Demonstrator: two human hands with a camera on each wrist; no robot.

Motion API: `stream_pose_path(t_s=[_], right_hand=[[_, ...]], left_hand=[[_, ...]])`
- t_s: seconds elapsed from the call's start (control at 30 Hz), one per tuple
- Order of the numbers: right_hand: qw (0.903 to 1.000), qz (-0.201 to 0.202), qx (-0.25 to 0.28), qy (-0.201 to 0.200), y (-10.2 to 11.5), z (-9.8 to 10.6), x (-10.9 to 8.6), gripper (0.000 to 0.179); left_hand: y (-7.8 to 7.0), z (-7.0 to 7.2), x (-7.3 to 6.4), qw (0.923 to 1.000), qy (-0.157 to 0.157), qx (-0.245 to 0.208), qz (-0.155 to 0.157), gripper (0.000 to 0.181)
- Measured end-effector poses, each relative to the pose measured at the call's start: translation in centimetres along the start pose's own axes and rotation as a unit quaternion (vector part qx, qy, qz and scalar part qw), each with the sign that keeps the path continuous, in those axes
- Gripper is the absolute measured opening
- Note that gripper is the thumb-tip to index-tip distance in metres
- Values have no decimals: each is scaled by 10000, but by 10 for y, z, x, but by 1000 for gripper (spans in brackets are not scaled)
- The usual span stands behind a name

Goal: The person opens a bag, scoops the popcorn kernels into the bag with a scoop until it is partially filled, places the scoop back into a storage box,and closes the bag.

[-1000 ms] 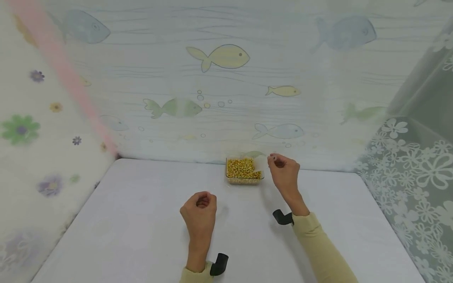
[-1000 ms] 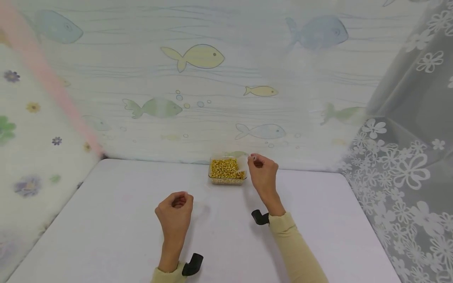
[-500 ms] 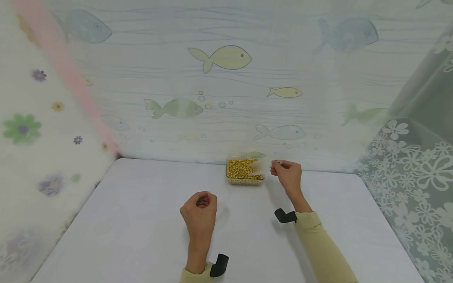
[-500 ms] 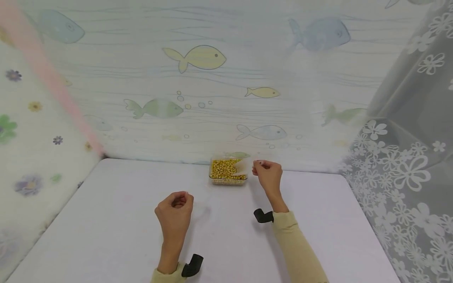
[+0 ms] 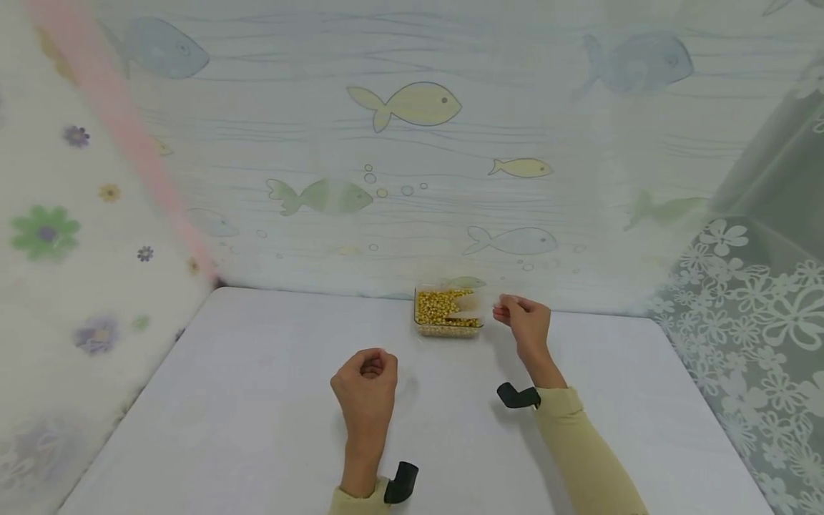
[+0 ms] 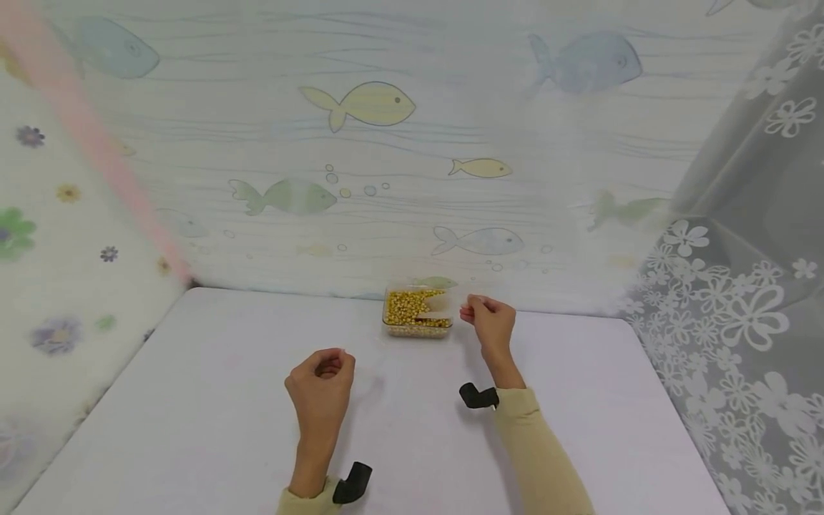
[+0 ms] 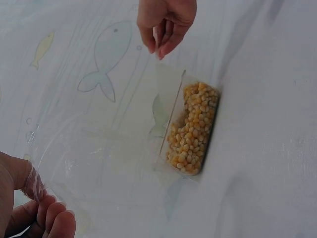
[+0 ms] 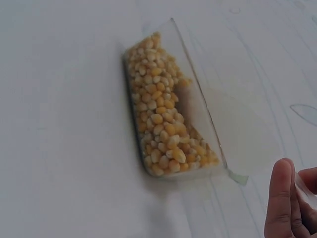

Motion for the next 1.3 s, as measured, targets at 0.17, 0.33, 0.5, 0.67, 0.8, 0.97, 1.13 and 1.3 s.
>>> stream_pose_path(t_s=[0.17, 0.33, 0.5, 0.67, 0.8, 0.97, 1.13, 1.3], right_hand=[[9972, -675, 310, 42, -7, -2, 0, 38], [9843, -1491, 932, 165, -15, -6, -3, 29], [9676, -2003, 1514, 286, -18, -10, -5, 7], [9522, -2265, 1994, 472, -16, -12, -8, 13], [9365, -2479, 2371, 731, -12, -12, -12, 19], [9232, -2678, 2604, 903, -5, -10, -17, 19], [9271, -2579, 2538, 980, 1, -9, -21, 17], [9267, -2611, 2538, 930, 1, -8, -22, 20]], left_hand=[[0, 1, 0, 10000, -27, 7, -57, 10], [0, 1, 0, 9999, -53, -23, -92, 11], [2, 1, 1, 10000, -50, -23, -77, 12], [2, 1, 1, 10000, -28, -46, -37, 12], [2, 2, 1, 10000, -27, -27, -49, 11], [0, 2, 1, 9999, -14, -53, -98, 10], [0, 2, 1, 9998, -12, -74, -158, 11], [0, 2, 1, 9998, -4, -37, -179, 10]])
Point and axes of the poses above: each hand's wrist, its own x-axis towards the middle knuckle, its own z-axis out of the back of the hand, y = z × x, the point moved 2 cm from there along x, towards the middle knuckle, and after that the axes turned 15 degrees about -y, right-handed, at the moved point
